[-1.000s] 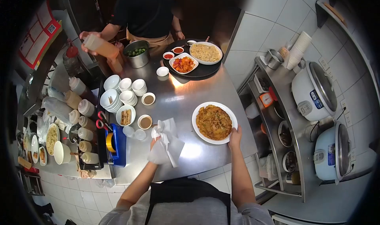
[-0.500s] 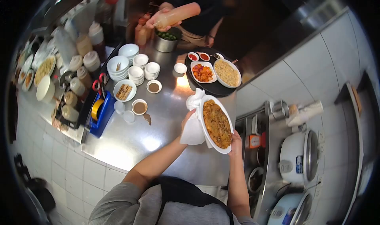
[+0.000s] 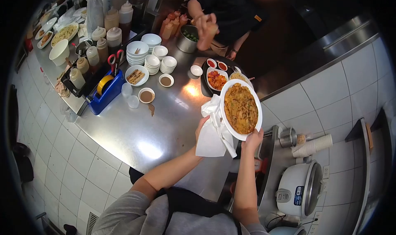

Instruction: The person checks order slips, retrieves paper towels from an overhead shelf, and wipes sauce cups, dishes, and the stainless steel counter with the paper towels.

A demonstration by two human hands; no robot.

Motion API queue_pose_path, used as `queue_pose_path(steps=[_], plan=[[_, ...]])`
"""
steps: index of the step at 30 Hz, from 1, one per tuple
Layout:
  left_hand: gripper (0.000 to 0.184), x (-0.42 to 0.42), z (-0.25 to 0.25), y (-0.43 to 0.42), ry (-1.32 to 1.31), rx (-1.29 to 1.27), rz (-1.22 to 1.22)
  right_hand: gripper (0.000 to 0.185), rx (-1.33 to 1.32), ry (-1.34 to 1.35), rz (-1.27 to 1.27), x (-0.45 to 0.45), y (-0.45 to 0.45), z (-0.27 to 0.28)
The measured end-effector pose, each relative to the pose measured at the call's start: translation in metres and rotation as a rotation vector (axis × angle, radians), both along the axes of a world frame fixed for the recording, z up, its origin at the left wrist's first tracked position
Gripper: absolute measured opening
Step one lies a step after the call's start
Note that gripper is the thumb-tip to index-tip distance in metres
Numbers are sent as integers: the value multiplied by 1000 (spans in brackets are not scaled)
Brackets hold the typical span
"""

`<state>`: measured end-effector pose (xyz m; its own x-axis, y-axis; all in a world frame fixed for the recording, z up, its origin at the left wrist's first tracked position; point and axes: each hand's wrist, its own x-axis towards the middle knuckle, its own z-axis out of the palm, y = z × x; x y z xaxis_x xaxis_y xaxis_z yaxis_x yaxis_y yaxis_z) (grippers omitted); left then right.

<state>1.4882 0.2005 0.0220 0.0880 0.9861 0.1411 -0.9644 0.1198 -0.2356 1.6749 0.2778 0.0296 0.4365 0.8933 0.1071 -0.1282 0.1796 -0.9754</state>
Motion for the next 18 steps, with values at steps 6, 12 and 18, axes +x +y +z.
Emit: queue_pose_path(steps=[6, 12, 18], plan=[[33, 4, -40, -23, 202, -48, -18, 41, -40, 42, -90, 9, 11, -26], [27, -41, -93, -48, 369, -25, -153, 39, -134, -5, -118, 16, -8, -68], [24, -85, -113, -63, 280, -200, -87, 46, -344, 106, -87, 41, -41, -158]])
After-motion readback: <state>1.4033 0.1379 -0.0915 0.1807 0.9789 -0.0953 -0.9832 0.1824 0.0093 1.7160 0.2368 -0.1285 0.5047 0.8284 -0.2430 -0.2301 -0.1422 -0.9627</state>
